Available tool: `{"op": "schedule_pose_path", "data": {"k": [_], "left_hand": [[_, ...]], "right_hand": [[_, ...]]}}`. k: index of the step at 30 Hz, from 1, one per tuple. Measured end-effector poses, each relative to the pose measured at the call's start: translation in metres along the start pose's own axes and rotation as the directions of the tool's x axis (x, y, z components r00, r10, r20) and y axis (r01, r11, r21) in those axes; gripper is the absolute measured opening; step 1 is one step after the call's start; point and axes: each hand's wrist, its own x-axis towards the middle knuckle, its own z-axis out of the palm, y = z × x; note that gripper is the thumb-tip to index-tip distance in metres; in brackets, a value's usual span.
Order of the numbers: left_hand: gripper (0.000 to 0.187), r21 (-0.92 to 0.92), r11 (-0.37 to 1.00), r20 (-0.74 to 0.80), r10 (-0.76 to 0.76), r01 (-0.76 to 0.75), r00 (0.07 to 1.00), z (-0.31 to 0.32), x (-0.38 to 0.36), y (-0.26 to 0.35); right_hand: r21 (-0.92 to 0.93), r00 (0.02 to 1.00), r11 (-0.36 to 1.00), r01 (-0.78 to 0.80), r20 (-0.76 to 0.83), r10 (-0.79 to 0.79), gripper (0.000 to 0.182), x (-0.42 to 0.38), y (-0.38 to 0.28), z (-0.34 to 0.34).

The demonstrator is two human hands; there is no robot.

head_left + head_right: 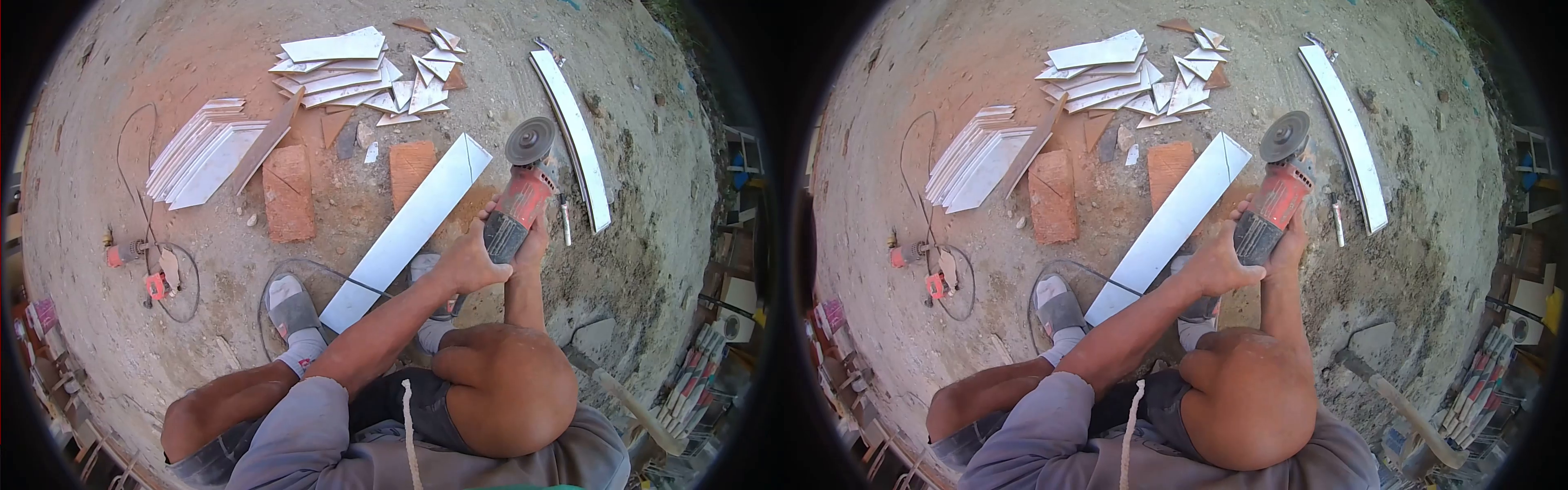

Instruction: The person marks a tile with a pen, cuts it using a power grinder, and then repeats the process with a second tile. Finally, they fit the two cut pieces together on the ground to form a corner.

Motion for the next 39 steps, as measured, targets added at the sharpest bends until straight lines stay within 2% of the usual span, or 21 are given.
{"op": "schedule_pose_path", "data": {"k": [2,3,5,8,12,14,15,17,21,23,24,26,27,29,31,32,34,36,37,38,39], "left_hand": [[0.087,0.313,0.933,-0.040,-0.174,0.178,0.984,-0.007,-0.001,0.008],[0.087,0.312,0.934,-0.035,-0.170,0.172,0.985,-0.007,-0.001,0.010],[0.070,0.402,0.892,-0.127,-0.170,0.207,0.977,-0.004,-0.008,0.011],[0.071,0.443,0.876,-0.192,-0.114,0.189,0.975,0.006,-0.011,-0.003],[0.078,0.436,0.897,-0.116,-0.020,0.069,0.993,0.002,-0.016,-0.005],[0.086,-0.039,0.995,-0.020,-0.088,0.087,0.996,-0.009,-0.010,-0.013],[0.086,-0.042,0.995,-0.016,-0.092,0.092,0.996,-0.009,-0.005,-0.019],[0.093,-0.177,0.960,0.280,-0.160,0.215,0.946,-0.011,0.003,-0.030],[0.092,-0.209,0.977,0.261,0.003,0.053,0.965,-0.010,-0.008,-0.015],[0.084,0.057,0.998,-0.081,-0.008,0.012,0.997,0.000,-0.018,-0.007],[0.084,0.056,0.998,-0.080,-0.009,0.014,0.997,0.002,-0.017,-0.003],[0.075,0.397,0.885,-0.220,-0.168,0.245,0.961,0.002,-0.012,0.003],[0.075,0.401,0.885,-0.214,-0.159,0.236,0.964,0.001,-0.012,0.003],[0.073,0.415,0.895,-0.273,-0.049,0.164,0.961,-0.001,-0.015,-0.001],[0.074,0.445,0.881,-0.280,-0.035,0.162,0.959,0.003,-0.014,-0.009],[0.076,0.482,0.863,-0.293,-0.006,0.153,0.956,0.003,-0.011,-0.012],[0.078,0.480,0.864,-0.272,-0.014,0.148,0.962,0.001,-0.010,-0.012],[0.080,0.485,0.864,-0.253,-0.008,0.134,0.967,-0.006,-0.006,-0.011],[0.085,0.570,0.820,-0.149,0.038,0.054,0.988,-0.015,-0.007,-0.012],[0.091,0.645,0.764,-0.034,0.067,-0.029,0.997,-0.024,-0.012,-0.015],[0.091,0.663,0.748,-0.012,0.067,-0.042,0.998,-0.033,-0.017,-0.023]], "right_hand": [[-0.209,0.974,0.978,0.030,-0.214,-0.076,0.062,-0.008,0.002,0.020],[-0.212,0.973,0.977,0.036,-0.215,-0.083,0.062,-0.009,0.003,0.020],[-0.643,0.963,0.759,0.107,-0.123,-0.239,0.042,-0.009,0.007,0.016],[-0.691,0.967,0.721,0.053,-0.144,-0.209,0.036,-0.003,0.012,-0.006],[-0.546,0.987,0.837,0.041,-0.107,-0.118,0.041,-0.003,-0.005,-0.011],[-0.329,0.994,0.938,-0.111,-0.038,0.104,0.050,-0.006,-0.015,-0.007],[-0.328,0.993,0.938,-0.114,-0.045,0.105,0.050,-0.007,-0.014,-0.003],[-0.232,1.000,0.973,0.000,-0.002,0.000,0.061,-0.005,-0.006,0.004],[-0.165,0.982,0.986,-0.023,0.183,0.053,0.064,0.002,-0.004,0.004],[-0.247,0.973,0.963,-0.107,0.175,0.153,0.067,-0.003,-0.007,0.018],[-0.247,0.973,0.963,-0.108,0.174,0.154,0.067,-0.005,-0.005,0.023],[-0.668,0.994,0.737,0.106,0.066,-0.083,0.068,-0.009,0.002,0.036],[-0.746,0.984,0.649,0.149,0.050,-0.168,0.065,-0.013,0.009,0.043],[-0.779,0.978,0.611,0.141,0.013,-0.208,0.065,-0.009,0.018,0.040],[-0.838,0.958,0.539,0.087,-0.078,-0.275,0.071,-0.012,0.023,0.047],[-0.835,0.956,0.543,0.088,-0.082,-0.281,0.071,-0.008,0.025,0.043],[-0.916,0.925,0.399,0.029,-0.126,-0.358,0.073,-0.002,0.028,0.035],[-0.937,0.924,0.347,0.026,-0.110,-0.367,0.073,0.002,0.023,0.034],[-0.957,0.928,0.289,0.018,-0.092,-0.361,0.073,0.005,0.020,0.035],[-0.951,0.922,0.309,0.019,-0.102,-0.372,0.073,0.007,0.021,0.030],[-0.973,0.939,0.232,0.002,-0.078,-0.336,0.078,0.011,0.023,0.022]]}}
